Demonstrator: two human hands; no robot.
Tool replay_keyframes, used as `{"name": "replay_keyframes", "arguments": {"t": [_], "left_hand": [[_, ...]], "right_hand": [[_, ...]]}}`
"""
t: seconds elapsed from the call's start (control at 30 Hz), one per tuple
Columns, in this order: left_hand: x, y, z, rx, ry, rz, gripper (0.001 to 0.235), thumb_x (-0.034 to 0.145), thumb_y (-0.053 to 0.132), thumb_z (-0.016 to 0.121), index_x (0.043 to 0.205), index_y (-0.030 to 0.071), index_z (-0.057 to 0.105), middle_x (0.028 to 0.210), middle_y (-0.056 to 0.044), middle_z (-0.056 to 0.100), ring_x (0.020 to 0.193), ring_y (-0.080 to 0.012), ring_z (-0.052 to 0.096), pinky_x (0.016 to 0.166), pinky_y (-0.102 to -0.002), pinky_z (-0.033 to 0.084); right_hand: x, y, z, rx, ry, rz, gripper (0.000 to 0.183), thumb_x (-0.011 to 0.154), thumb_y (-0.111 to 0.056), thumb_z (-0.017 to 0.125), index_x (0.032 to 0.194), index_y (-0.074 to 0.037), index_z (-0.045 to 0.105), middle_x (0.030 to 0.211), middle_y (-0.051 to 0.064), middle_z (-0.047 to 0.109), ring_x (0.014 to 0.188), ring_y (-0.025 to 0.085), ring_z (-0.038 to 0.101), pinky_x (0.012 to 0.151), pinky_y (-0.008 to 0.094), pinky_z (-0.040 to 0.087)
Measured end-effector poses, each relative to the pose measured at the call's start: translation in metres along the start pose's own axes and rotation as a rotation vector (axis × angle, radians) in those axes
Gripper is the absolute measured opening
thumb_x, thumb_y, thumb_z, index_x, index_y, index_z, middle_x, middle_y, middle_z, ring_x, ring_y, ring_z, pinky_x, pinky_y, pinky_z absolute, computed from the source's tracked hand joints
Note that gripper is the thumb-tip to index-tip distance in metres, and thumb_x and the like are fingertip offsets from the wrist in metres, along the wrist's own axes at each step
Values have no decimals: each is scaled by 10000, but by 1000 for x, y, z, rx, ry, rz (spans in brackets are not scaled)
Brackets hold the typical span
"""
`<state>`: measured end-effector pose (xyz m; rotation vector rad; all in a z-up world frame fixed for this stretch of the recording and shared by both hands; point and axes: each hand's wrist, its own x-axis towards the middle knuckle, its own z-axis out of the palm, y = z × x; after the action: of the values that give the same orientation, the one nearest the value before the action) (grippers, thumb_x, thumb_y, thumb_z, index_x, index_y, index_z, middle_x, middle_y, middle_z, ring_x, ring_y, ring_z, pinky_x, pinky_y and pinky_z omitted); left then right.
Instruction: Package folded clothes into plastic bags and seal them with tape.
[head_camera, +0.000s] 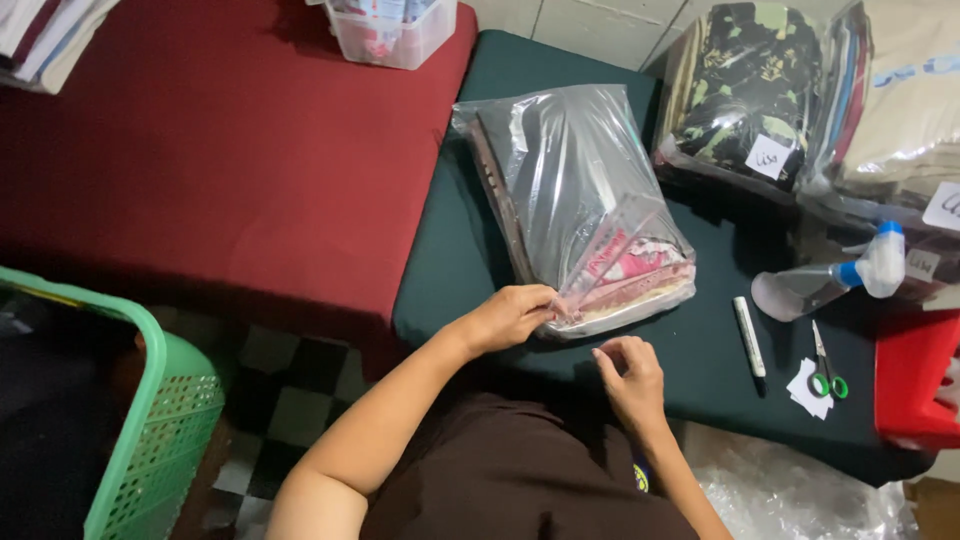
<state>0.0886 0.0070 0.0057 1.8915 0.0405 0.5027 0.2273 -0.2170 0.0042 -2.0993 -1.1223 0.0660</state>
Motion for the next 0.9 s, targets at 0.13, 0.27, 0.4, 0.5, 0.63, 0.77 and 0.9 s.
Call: {"name": "replay_keyframes", "arguments": {"t": [0.13, 0.27, 0.4, 0.5, 0.63, 0.77, 0.9], "left_hand": [[7, 9, -5, 0, -71, -113, 145, 958, 83, 642, 1086, 53, 703, 995, -123, 721, 912, -222, 714, 831, -324, 552], [6, 10, -6, -72, -77, -137, 138, 953, 61, 627, 1069, 40, 699, 1023, -100, 720, 945, -190, 699, 858, -312, 549], [4, 11, -5, -59, -56, -137, 128, 965, 62, 622, 1062, 36, 702, 1031, -94, 726, 963, -187, 702, 866, -307, 549], [1, -2, 0, -33, -34, -51, 123, 965, 57, 622, 1058, 35, 699, 1044, -91, 733, 987, -186, 710, 891, -307, 552], [5, 18, -2, -53, -52, -197, 135, 940, 53, 624, 1044, 31, 708, 1012, -87, 742, 941, -189, 712, 852, -313, 555], [4, 16, 6, -86, -33, -222, 127, 963, 55, 622, 1057, 28, 702, 993, -94, 743, 937, -196, 711, 847, -318, 551], [3, 14, 12, 15, 56, -59, 97, 981, 61, 635, 1058, 42, 691, 988, -105, 717, 929, -225, 715, 829, -316, 556]], "right_hand": [[2, -5, 5, 67, -15, 62, 116, 832, -111, 774, 862, -61, 674, 827, 63, 640, 749, 221, 616, 680, 351, 515], [8, -7, 10, 12, -48, -7, 157, 801, -145, 810, 838, -69, 678, 820, 56, 646, 786, 248, 601, 719, 380, 503], [10, -8, 14, -69, -49, -65, 286, 734, -226, 861, 858, -74, 653, 897, 53, 631, 859, 270, 587, 753, 405, 495], [9, -1, 20, -101, -22, -87, 284, 745, -232, 862, 850, -89, 640, 936, 42, 622, 905, 283, 578, 782, 413, 490], [11, -4, 18, -99, -3, -96, 287, 747, -229, 863, 868, -94, 641, 950, 36, 619, 914, 289, 571, 798, 419, 482], [10, -8, 19, -121, -12, -78, 417, 663, -281, 902, 912, -100, 620, 938, 39, 595, 902, 292, 568, 778, 432, 472], [5, 2, 27, -170, 31, -78, 455, 661, -293, 914, 931, -116, 593, 958, 42, 578, 924, 296, 565, 794, 441, 470]]}}
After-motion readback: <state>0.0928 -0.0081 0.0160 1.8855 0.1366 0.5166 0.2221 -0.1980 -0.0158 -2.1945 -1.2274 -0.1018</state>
